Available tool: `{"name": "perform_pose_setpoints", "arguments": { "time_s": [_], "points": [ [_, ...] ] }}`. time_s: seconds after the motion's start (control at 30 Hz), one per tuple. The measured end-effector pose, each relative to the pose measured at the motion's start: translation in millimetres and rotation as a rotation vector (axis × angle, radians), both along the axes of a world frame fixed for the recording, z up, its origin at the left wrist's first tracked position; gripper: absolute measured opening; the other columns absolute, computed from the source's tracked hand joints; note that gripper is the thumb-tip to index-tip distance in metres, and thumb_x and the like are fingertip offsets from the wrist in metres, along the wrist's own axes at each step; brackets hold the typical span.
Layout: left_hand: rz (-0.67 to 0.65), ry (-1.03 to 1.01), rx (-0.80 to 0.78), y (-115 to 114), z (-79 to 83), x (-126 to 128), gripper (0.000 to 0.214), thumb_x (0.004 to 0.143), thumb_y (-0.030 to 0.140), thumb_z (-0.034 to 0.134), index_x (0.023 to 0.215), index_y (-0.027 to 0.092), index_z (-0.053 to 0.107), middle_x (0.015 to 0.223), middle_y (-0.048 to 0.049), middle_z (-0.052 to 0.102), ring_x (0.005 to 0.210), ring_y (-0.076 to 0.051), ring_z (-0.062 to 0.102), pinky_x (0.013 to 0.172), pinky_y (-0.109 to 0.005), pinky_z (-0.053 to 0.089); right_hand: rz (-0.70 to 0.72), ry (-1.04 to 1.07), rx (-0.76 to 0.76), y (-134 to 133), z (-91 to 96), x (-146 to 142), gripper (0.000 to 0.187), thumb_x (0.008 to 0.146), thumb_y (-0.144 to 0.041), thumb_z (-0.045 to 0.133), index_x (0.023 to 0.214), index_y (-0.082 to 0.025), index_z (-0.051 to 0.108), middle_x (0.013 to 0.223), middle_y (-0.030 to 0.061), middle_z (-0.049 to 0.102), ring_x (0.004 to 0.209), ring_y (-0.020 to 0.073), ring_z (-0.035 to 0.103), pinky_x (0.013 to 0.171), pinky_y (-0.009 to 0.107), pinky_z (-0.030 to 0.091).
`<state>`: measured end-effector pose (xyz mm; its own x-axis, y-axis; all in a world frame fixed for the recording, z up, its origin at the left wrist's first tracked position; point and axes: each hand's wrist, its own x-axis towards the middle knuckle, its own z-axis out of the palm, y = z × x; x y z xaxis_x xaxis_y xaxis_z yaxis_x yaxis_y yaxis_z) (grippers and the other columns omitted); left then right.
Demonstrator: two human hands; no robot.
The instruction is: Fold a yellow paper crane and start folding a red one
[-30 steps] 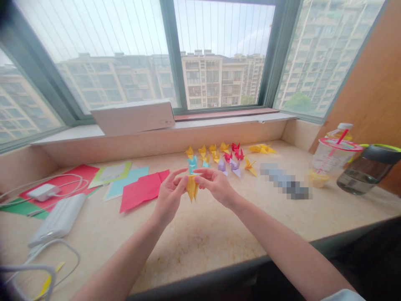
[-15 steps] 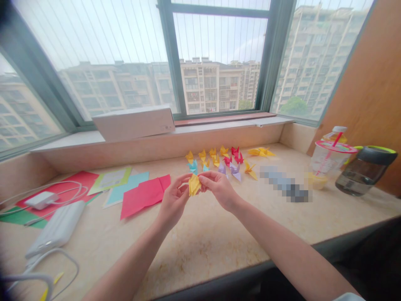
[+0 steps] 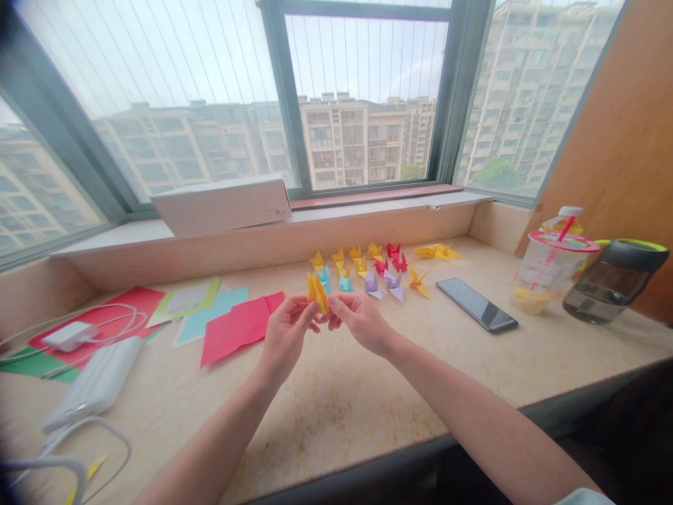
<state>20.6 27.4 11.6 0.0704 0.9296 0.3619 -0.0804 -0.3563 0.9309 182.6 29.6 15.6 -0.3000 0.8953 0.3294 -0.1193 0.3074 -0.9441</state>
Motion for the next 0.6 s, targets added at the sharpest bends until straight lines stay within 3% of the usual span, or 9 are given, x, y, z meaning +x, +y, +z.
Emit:
{"name": "perform_pose_setpoints", "arguments": {
  "time_s": [0.13, 0.33, 0.6],
  "points": [
    [0.011, -0.04, 0.001, 0, -0.8, 1, 0.033, 0.08, 0.038, 0.072, 0.1, 0.018, 0.056, 0.076, -0.0012, 0.07, 0.067, -0.016, 0.068, 0.056, -0.025, 0.053, -0.06, -0.074, 0.071, 0, 0.2, 0, 0.036, 0.088, -0.052, 0.06, 0.09, -0.019, 0.074, 0.07, 0.0023, 0.068, 0.062, 0.0144, 0.059, 0.062, 0.029, 0.048],
    [0.005, -0.074, 0.008, 2, -2.6, 2, 0.03, 0.078, 0.035, 0.075, 0.099, 0.017, 0.063, 0.095, -0.0075, 0.074, 0.084, -0.019, 0.07, 0.071, -0.031, 0.057, -0.304, -0.197, 0.325, -1, -5.7, 0, 0.025, 0.09, -0.041, 0.061, 0.086, -0.024, 0.078, 0.095, 0.0066, 0.068, 0.09, 0.0209, 0.063, 0.08, 0.035, 0.05],
    [-0.082, 0.099, 0.036, -5, 0.9, 2, 0.03, 0.087, 0.034, 0.065, 0.111, 0.018, 0.07, 0.112, -0.0104, 0.069, 0.101, -0.021, 0.066, 0.087, -0.033, 0.055, -0.436, -0.319, 0.567, -1, -14.7, 1, 0.023, 0.094, -0.033, 0.056, 0.088, -0.025, 0.077, 0.096, 0.0072, 0.067, 0.094, 0.0227, 0.064, 0.085, 0.038, 0.05]
  ]
}}
